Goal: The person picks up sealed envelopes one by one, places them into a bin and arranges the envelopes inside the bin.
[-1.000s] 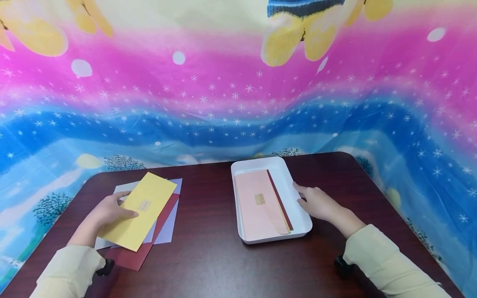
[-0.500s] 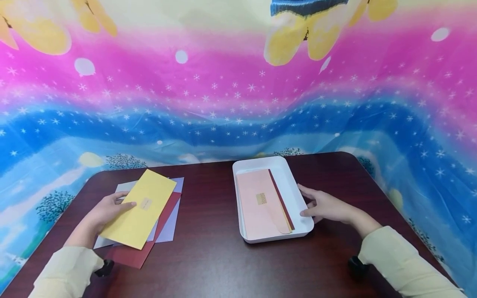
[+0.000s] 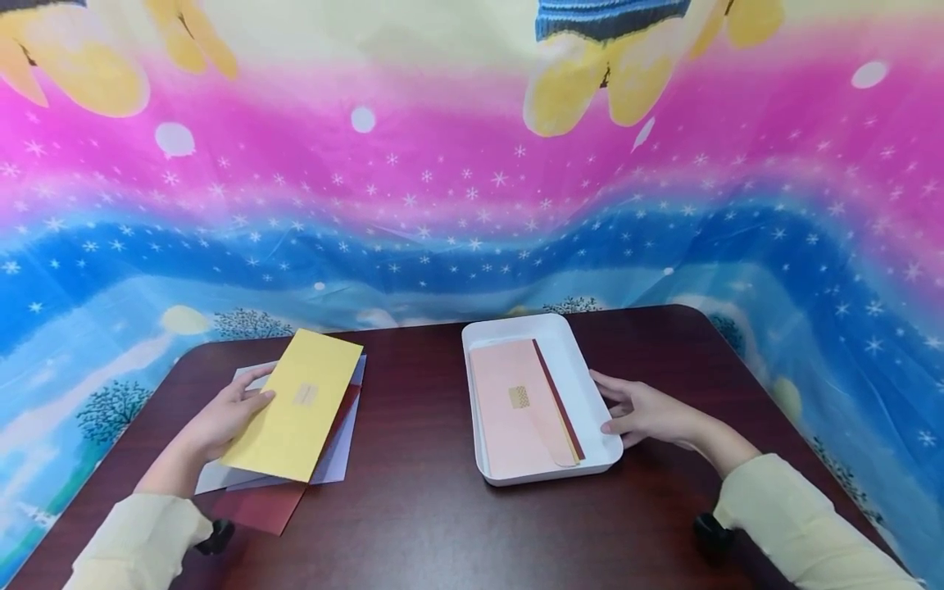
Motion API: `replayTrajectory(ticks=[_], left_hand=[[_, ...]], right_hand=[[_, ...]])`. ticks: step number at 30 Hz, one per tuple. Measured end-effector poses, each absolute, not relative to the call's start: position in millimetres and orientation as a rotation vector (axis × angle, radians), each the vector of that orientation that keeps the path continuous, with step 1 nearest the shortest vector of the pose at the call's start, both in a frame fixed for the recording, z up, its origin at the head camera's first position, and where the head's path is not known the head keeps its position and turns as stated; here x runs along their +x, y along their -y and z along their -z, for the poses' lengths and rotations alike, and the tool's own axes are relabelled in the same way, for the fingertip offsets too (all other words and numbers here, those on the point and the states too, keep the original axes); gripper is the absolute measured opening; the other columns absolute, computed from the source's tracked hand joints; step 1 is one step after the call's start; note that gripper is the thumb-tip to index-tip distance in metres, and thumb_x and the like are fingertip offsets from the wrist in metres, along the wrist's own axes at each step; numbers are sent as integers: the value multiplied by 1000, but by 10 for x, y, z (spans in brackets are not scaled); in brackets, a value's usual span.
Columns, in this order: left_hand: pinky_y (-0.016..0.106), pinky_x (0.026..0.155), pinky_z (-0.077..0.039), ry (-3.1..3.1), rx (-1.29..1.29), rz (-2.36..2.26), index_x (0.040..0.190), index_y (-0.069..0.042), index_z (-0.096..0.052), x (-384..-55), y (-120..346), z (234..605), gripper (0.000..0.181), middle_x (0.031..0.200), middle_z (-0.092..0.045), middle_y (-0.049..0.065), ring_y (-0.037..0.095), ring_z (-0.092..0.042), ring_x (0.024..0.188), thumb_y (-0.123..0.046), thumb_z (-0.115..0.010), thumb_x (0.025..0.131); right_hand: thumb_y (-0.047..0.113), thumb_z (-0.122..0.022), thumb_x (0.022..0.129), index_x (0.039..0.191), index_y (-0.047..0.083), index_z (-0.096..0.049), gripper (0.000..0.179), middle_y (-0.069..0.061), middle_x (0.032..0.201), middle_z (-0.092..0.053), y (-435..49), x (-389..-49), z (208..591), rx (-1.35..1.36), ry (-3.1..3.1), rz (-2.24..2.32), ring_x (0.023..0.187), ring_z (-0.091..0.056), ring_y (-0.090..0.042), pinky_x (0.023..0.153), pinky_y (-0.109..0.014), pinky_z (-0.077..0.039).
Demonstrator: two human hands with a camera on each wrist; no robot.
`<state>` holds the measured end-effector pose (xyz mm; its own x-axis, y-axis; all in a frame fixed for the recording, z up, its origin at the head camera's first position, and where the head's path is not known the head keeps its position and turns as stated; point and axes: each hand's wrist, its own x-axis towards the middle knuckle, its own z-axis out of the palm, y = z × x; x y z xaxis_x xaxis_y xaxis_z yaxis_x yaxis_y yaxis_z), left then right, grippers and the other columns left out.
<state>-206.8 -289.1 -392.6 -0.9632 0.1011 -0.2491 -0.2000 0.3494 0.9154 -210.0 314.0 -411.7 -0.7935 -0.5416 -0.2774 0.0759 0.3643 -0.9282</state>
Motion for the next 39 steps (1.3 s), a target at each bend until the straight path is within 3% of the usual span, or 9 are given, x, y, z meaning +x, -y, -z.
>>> replayTrajectory(ticks=[10,15,32,39], left_hand=[[36,72,-61,-2163,-166,-1888,166,-11,-5,-2090,2701,3907,60,105,-68,0,14,-72,85,-19,-34,113],[33,75,-60,-2012,-223,-2028,166,-15,-4,-2083,2588,3922,61,103,-68,-6,10,-71,88,-20,-33,113],[28,77,-57,-1817,-271,-2221,165,-8,-9,-2048,2027,4029,58,105,-66,-4,7,-67,91,-13,-32,113],[30,83,-54,-1762,-207,-2259,164,-6,-15,-2086,1779,3982,55,118,-61,4,10,-63,99,-9,-33,112]], right_hand=[[3,-71,94,162,-1,-1,97,-40,160,-6,-3121,-2080,4116,-383,-2097,1441,127,-53,-51,84,-49,-59],[2,-71,94,161,-2,-2,97,-41,159,-7,-3113,-2082,4108,-385,-2104,1438,126,-54,-50,83,-49,-59],[3,-72,94,161,-2,-2,96,-41,159,-7,-3093,-2081,4081,-391,-2115,1425,126,-55,-50,82,-48,-59],[2,-72,94,161,-2,-2,97,-41,159,-7,-3095,-2081,4073,-391,-2121,1418,126,-54,-50,82,-48,-59]])
